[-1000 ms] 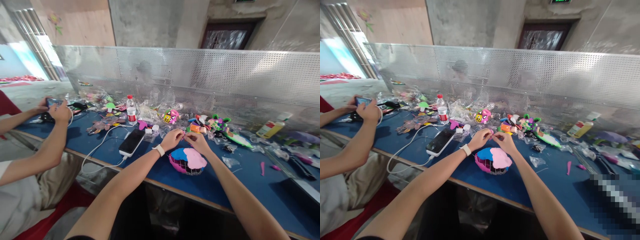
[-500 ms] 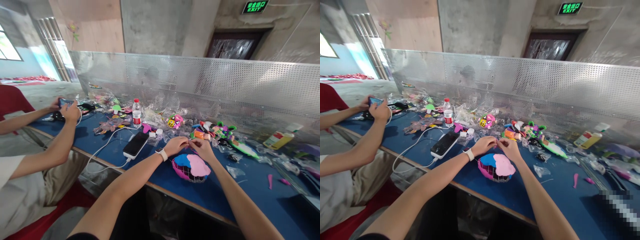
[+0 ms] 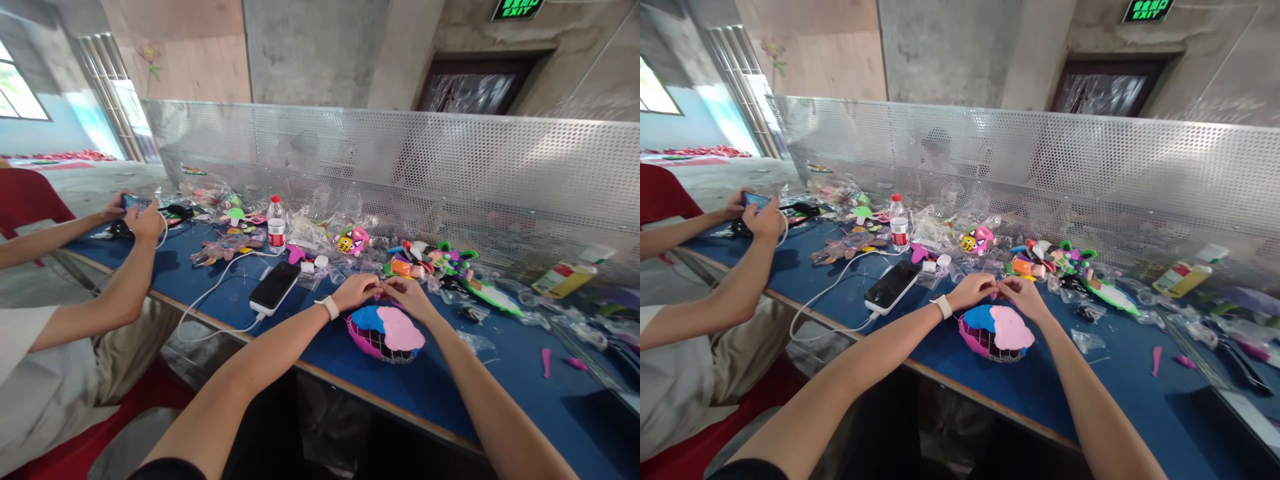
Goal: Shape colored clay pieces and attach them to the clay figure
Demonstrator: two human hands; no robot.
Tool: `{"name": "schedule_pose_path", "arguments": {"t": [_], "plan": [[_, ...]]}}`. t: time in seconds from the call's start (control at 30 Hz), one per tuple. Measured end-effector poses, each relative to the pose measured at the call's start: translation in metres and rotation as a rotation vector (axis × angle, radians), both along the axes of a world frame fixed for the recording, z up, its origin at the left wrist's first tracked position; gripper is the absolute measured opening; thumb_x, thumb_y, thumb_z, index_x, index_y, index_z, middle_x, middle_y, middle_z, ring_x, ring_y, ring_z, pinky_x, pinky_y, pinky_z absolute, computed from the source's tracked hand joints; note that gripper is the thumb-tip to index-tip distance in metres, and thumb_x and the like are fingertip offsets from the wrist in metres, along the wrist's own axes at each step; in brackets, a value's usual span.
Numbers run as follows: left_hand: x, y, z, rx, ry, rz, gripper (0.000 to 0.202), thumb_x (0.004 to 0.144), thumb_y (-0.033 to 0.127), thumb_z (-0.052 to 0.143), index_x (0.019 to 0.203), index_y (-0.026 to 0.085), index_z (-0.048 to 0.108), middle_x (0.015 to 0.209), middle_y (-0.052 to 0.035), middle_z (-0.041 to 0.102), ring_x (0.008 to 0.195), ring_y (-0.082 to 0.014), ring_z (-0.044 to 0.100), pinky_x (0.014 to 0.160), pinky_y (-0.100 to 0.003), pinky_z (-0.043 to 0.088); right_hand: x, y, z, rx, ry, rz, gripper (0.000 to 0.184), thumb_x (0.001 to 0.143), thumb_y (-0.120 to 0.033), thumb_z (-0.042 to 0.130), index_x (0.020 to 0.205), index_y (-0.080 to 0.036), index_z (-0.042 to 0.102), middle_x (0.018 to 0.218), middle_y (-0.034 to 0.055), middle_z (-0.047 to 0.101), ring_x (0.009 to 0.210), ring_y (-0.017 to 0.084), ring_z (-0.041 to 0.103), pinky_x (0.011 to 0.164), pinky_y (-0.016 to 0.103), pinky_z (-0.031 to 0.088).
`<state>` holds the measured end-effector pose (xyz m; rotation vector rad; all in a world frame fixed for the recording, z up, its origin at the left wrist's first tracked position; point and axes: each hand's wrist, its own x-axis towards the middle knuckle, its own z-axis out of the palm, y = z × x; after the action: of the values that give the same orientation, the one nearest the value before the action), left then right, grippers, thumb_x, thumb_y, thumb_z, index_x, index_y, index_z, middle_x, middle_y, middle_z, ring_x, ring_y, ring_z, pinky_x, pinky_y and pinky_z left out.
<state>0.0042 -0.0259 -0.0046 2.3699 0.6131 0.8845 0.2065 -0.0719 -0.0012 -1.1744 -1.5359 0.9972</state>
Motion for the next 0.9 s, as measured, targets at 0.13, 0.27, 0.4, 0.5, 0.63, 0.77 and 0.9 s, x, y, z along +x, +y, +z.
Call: {"name": "schedule_pose_path", "arguments": {"t": [0.13, 0.27, 0.4, 0.5, 0.63, 0.77, 0.9], "plan": [[0.002, 0.0, -0.001, -0.045, -0.042, -0.037, 0.038, 0.103, 0.048, 0.056, 0.081, 0.018, 0.063, 0.078, -0.0031, 0.066, 0.072, -0.0165, 0.059, 0.072, -0.028, 0.041, 0.002, 0.002, -0.003, 0.007, -0.035, -0.018, 0.054, 0.066, -0.075, 0.084, 0.079, -0.023, 0.075, 0.076, 0.0073, 0.079, 0.07, 0.029, 0.076, 0.075, 0.046, 0.066], [0.003, 0.0, -0.002, -0.081, -0.047, 0.003, 0.036, 0.102, 0.046, 0.057, 0.082, 0.017, 0.065, 0.078, -0.0033, 0.067, 0.073, -0.0171, 0.059, 0.073, -0.028, 0.042, 0.004, 0.004, -0.006, 0.011, -0.021, -0.017, 0.052, 0.069, -0.074, 0.083, 0.08, -0.023, 0.074, 0.078, 0.0077, 0.079, 0.074, 0.029, 0.077, 0.078, 0.047, 0.067], [0.005, 0.003, -0.007, -0.148, -0.1, 0.064, 0.023, 0.101, 0.033, 0.056, 0.087, 0.017, 0.063, 0.082, -0.0042, 0.069, 0.077, -0.0177, 0.061, 0.075, -0.029, 0.045, 0.003, 0.004, -0.009, 0.117, -0.078, -0.03, 0.052, 0.068, -0.066, 0.088, 0.093, -0.023, 0.073, 0.095, 0.0097, 0.08, 0.091, 0.031, 0.077, 0.086, 0.048, 0.066], [0.005, 0.006, -0.009, -0.215, -0.144, 0.093, 0.019, 0.1, 0.03, 0.056, 0.086, 0.018, 0.06, 0.08, -0.0038, 0.068, 0.074, -0.0177, 0.062, 0.074, -0.029, 0.046, 0.002, 0.005, -0.011, 0.232, -0.147, -0.047, 0.055, 0.068, -0.058, 0.091, 0.108, -0.024, 0.073, 0.12, 0.0114, 0.076, 0.112, 0.033, 0.073, 0.099, 0.053, 0.061], [0.006, 0.008, -0.009, -0.323, -0.234, 0.018, 0.022, 0.1, 0.033, 0.057, 0.085, 0.017, 0.059, 0.079, -0.0032, 0.067, 0.074, -0.0169, 0.064, 0.074, -0.029, 0.048, 0.004, 0.006, -0.013, 0.313, -0.215, -0.032, 0.045, 0.077, -0.052, 0.086, 0.111, -0.025, 0.073, 0.122, 0.0099, 0.075, 0.118, 0.032, 0.07, 0.113, 0.058, 0.051], [0.008, 0.007, -0.008, -0.406, -0.278, 0.005, 0.021, 0.098, 0.031, 0.06, 0.083, 0.016, 0.059, 0.075, -0.0014, 0.064, 0.072, -0.016, 0.062, 0.073, -0.029, 0.048, 0.008, 0.004, -0.008, 0.371, -0.276, -0.03, 0.041, 0.078, -0.048, 0.085, 0.111, -0.026, 0.073, 0.119, 0.0094, 0.076, 0.117, 0.034, 0.07, 0.111, 0.057, 0.052], [0.01, 0.005, -0.008, -0.49, -0.338, 0.009, 0.022, 0.097, 0.033, 0.063, 0.082, 0.016, 0.06, 0.073, -0.001, 0.064, 0.071, -0.0156, 0.061, 0.073, -0.03, 0.049, 0.01, 0.002, -0.002, 0.433, -0.378, -0.029, 0.039, 0.078, -0.043, 0.084, 0.112, -0.027, 0.075, 0.117, 0.0092, 0.077, 0.115, 0.034, 0.07, 0.108, 0.055, 0.052]]}}
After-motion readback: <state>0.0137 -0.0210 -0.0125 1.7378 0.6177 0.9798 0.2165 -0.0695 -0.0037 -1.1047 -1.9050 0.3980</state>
